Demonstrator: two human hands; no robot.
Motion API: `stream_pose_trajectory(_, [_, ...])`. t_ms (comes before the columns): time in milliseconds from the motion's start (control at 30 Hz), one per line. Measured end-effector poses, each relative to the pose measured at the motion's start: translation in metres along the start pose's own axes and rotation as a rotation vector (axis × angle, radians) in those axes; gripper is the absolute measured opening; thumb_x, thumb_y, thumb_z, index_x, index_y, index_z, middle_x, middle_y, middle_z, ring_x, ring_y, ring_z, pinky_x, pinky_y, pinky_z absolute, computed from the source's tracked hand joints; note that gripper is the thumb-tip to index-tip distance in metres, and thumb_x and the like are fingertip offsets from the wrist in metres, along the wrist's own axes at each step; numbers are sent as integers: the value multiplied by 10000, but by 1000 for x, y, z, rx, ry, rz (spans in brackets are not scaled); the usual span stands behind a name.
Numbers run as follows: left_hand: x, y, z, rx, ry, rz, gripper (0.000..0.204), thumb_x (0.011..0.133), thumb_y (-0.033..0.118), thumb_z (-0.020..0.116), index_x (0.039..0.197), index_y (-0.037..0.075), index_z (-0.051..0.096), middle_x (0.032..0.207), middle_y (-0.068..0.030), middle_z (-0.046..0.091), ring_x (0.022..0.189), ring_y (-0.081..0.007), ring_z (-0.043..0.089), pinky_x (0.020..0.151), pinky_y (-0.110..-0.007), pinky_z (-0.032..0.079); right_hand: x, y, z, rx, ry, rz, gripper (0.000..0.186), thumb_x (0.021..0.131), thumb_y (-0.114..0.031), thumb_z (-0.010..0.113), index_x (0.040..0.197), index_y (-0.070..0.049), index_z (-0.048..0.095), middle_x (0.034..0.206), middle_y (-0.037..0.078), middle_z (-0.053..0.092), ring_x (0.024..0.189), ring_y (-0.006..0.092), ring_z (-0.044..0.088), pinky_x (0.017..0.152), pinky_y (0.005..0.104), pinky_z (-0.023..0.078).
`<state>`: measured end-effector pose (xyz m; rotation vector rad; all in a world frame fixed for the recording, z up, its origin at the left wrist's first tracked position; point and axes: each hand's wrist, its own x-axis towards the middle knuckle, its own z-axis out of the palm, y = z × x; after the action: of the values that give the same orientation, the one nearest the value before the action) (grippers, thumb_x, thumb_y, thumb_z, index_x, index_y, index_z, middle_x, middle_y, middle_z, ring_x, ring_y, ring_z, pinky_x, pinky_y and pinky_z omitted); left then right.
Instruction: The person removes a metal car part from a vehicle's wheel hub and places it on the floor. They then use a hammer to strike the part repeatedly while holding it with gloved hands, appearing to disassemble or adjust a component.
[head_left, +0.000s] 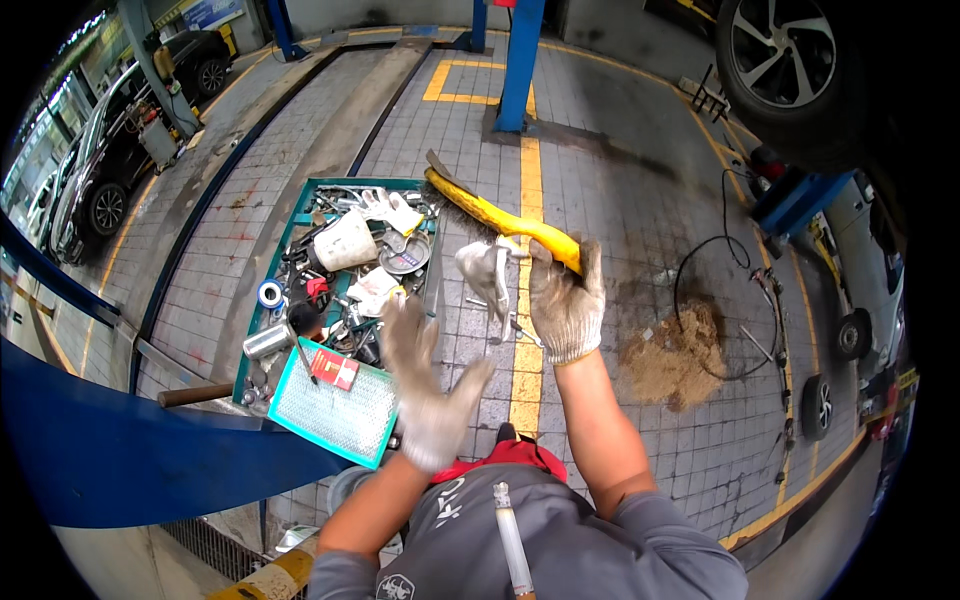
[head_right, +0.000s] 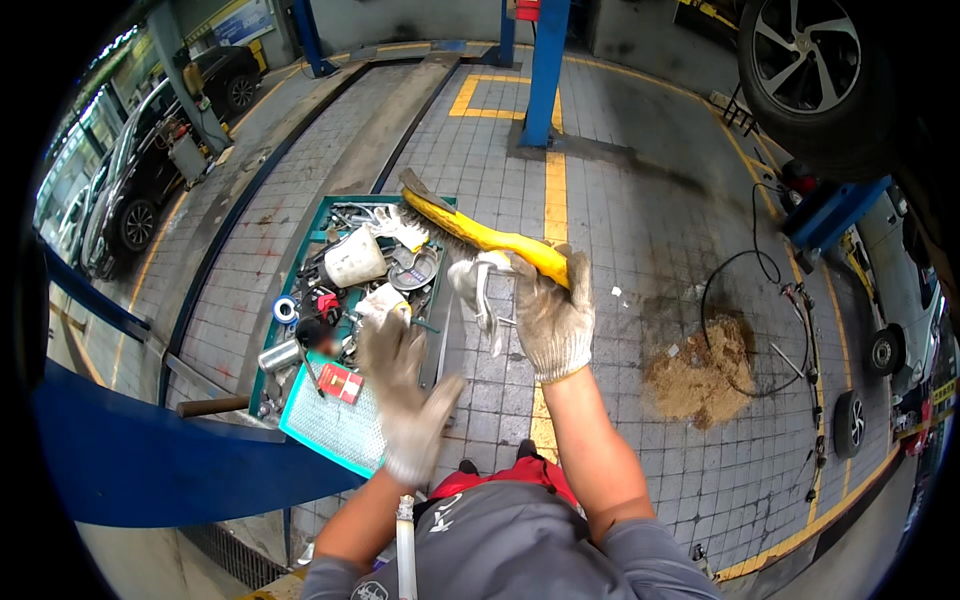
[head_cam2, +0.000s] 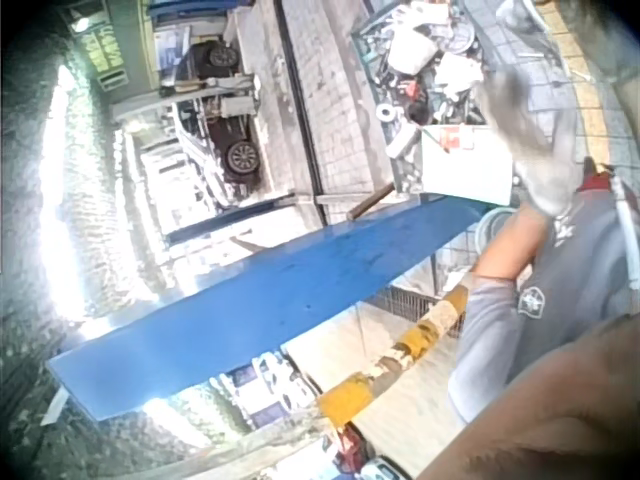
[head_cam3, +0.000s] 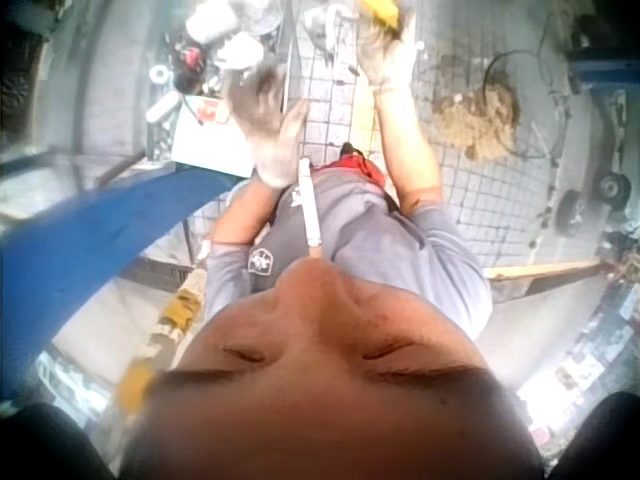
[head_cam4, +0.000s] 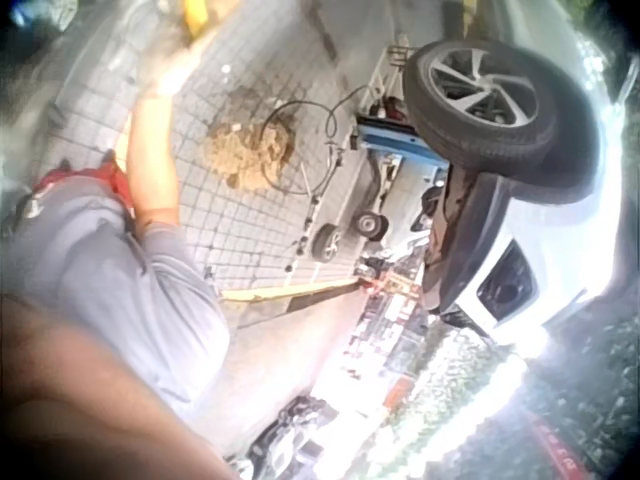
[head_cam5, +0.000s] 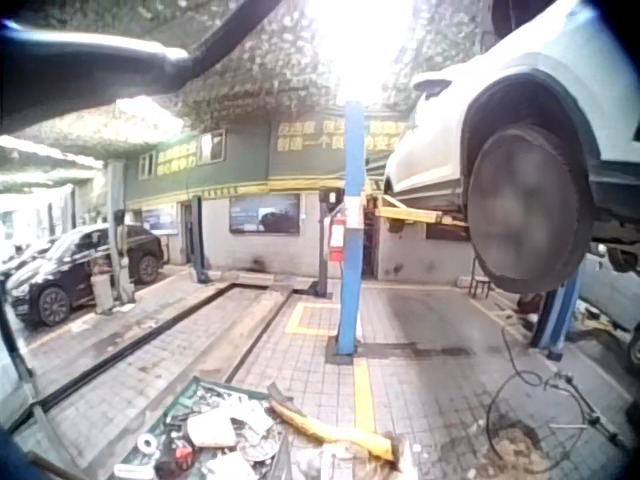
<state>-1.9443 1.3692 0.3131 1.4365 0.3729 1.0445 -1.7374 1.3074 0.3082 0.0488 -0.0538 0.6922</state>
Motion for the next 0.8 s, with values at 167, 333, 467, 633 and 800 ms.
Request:
stream_pose_trajectory(167, [52,-103,14,611,-2,280,891,813,146,866,1562,50,392,1556,-205,473,1448,-360,458,1182,-470,411,-17,36,16,-60,-14,81,366,1027,-318,671,1188,10,670,1251,201,686,1134,376,691,968,427,650])
stream_pose_trajectory(333, [87,-107,-1,644,7,177,353,877,88,706,1217,0,670,1148,-180,696,1094,-328,664,1012,-421,526,-45,-16,27,-194,-1,-218,325,1015,-318,692,1171,-34,676,1251,180,696,1190,307,677,997,436,615])
stream_pose_trajectory(467, [125,-108,-118,1152,139,112,462,899,122,671,1335,0,579,1251,-228,628,1167,-375,616,1039,-469,489,-70,-92,13,-279,76,-420,381,996,-363,711,1200,-48,646,1237,154,693,1122,295,684,1043,456,561])
stream_pose_trajectory(633, [61,-133,-32,812,-102,225,527,1030,309,588,1452,1,526,1441,-218,590,1292,-350,591,1110,-443,458,-190,-181,-24,-578,223,-606,404,1006,-299,690,1249,11,599,1235,190,671,1157,304,660,1065,421,532])
stream_pose_trajectory(800, [-126,-133,191,-125,-1135,-1135,806,1032,672,490,1397,-38,601,1345,-157,679,1192,-315,660,1041,-462,522,-292,-233,-93,-457,355,-730,472,962,-141,734,1347,31,522,1331,218,623,1267,346,638,1138,435,525])
